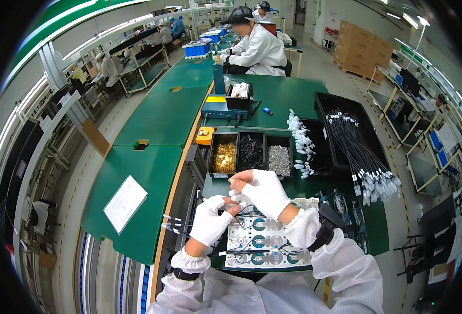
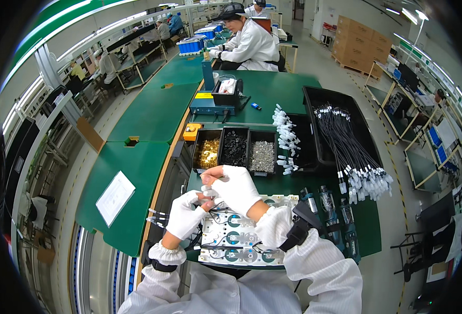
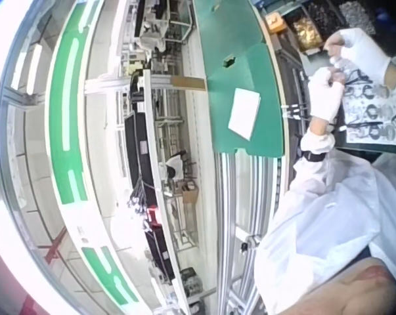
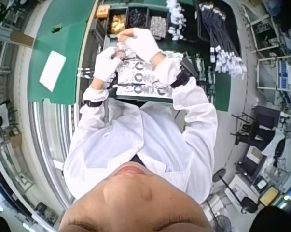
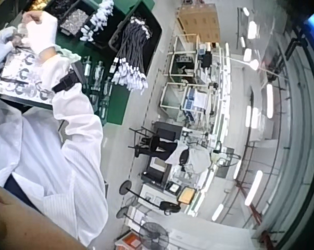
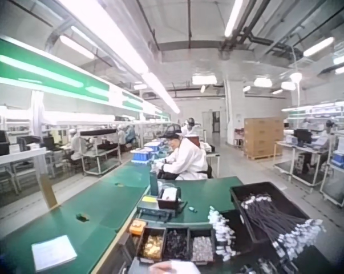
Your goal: Assembling battery packs by wiring individual cells and using a power screwdriver.
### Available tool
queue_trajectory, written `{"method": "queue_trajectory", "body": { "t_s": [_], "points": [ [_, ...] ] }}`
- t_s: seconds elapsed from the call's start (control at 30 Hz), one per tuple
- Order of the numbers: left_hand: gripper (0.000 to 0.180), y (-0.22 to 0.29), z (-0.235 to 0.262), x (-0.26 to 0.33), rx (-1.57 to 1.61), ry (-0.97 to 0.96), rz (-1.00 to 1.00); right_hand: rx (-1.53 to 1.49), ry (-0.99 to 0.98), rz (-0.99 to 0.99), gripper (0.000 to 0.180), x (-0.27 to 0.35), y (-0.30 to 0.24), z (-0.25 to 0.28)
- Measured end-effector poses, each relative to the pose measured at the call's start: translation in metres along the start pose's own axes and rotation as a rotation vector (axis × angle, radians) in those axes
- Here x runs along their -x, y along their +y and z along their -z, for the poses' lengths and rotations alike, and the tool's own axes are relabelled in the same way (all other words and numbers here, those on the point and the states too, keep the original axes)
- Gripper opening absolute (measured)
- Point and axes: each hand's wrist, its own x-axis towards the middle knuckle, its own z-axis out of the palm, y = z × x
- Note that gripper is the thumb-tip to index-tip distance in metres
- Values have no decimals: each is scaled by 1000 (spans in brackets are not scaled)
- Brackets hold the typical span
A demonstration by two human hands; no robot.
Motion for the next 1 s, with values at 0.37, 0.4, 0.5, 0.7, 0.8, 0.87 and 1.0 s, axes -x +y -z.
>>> {"method": "queue_trajectory", "body": {
  "t_s": [0.37, 0.4, 0.5, 0.7, 0.8, 0.87, 1.0],
  "points": [
    [18, 3, -6, 0, 58, 133, -23, 486, -59, 115, 18, 12, -12, 11],
    [16, 4, -7, 1, 36, 149, -46, 462, -60, 95, 18, 12, -11, 10],
    [14, 10, -8, 1, -15, 186, -100, 461, -40, 102, 19, 14, -12, 7],
    [15, 10, -10, 1, -31, 245, -124, 480, -5, 156, 18, 13, -12, 12],
    [16, 13, -9, -2, -48, 241, -74, 519, 25, 203, 18, 15, -11, 12],
    [13, 12, -4, 0, -94, 262, -104, 631, -34, 197, 16, 18, -21, 2],
    [23, 6, 2, 3, -209, 304, -160, 687, -39, 301, 16, 12, -14, -8]
  ]
}}
